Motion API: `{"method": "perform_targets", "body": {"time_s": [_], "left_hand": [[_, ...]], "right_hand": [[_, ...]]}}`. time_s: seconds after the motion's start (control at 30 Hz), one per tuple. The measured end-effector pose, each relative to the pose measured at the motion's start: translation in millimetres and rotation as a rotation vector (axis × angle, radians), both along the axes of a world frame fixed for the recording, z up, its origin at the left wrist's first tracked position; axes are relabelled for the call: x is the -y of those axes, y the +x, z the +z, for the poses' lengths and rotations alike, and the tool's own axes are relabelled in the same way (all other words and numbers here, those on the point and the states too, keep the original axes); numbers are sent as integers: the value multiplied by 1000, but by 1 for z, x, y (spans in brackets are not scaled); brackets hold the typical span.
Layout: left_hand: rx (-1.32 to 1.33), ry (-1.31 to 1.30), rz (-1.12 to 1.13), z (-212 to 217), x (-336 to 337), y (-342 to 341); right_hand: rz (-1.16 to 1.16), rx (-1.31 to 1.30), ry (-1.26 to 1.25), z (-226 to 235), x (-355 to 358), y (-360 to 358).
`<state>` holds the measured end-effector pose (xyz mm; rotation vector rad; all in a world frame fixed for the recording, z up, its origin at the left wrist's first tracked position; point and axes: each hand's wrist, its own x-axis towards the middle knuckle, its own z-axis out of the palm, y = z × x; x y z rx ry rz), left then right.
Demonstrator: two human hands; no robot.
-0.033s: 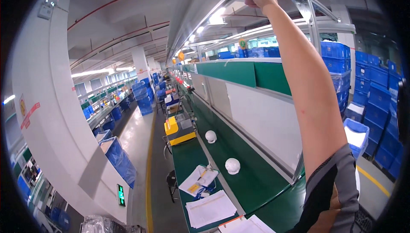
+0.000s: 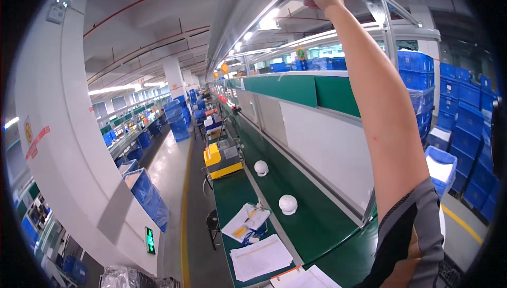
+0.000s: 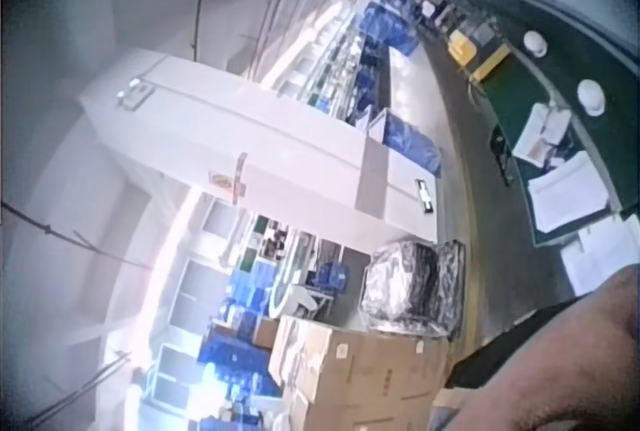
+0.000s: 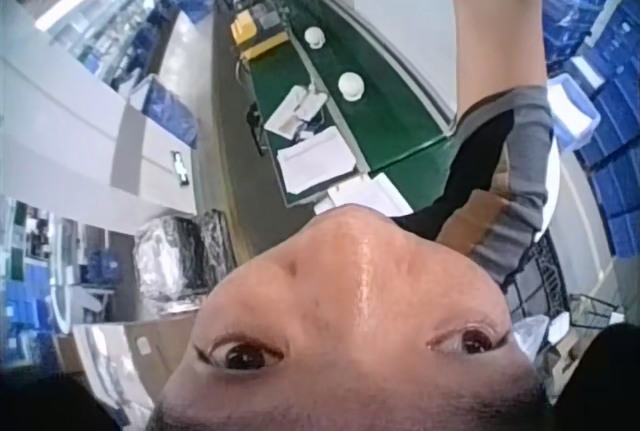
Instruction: Sorting small metal parts into plastic bags and sealing them with tape.
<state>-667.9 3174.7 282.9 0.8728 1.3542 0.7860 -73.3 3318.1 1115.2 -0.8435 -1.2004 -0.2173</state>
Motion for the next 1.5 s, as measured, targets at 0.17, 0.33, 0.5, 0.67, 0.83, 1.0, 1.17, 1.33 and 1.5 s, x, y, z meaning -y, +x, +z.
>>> {"method": "perform_targets", "body": {"time_s": [0.17,0.33,0.5,0.67,0.83,1.0,1.17,1.33,1.5], "left_hand": [[-16,-40,16,-16,22,-15],[-24,-65,8,-31,33,-20],[-37,-96,-13,-47,44,-33],[-44,-166,-38,-73,78,-50],[-69,-267,-106,-95,119,-88],[-108,-357,-184,-114,151,-149],[-134,-369,-215,-117,81,-173],[-354,-340,-678,-138,-4,-178],[-227,-156,-1209,-49,-16,-40]], "right_hand": [[-583,91,121,-52,-11,-27],[-1029,330,909,-66,-21,-33],[-854,284,-49,-99,-49,-12],[-763,347,-188,-173,-36,-25],[-498,685,-272,-287,4,-40],[-236,883,-549,-447,132,-79],[-316,568,-993,-577,377,-130],[-988,-567,-854,-747,657,-260],[-1395,-910,-1083,-898,849,-568]]}}
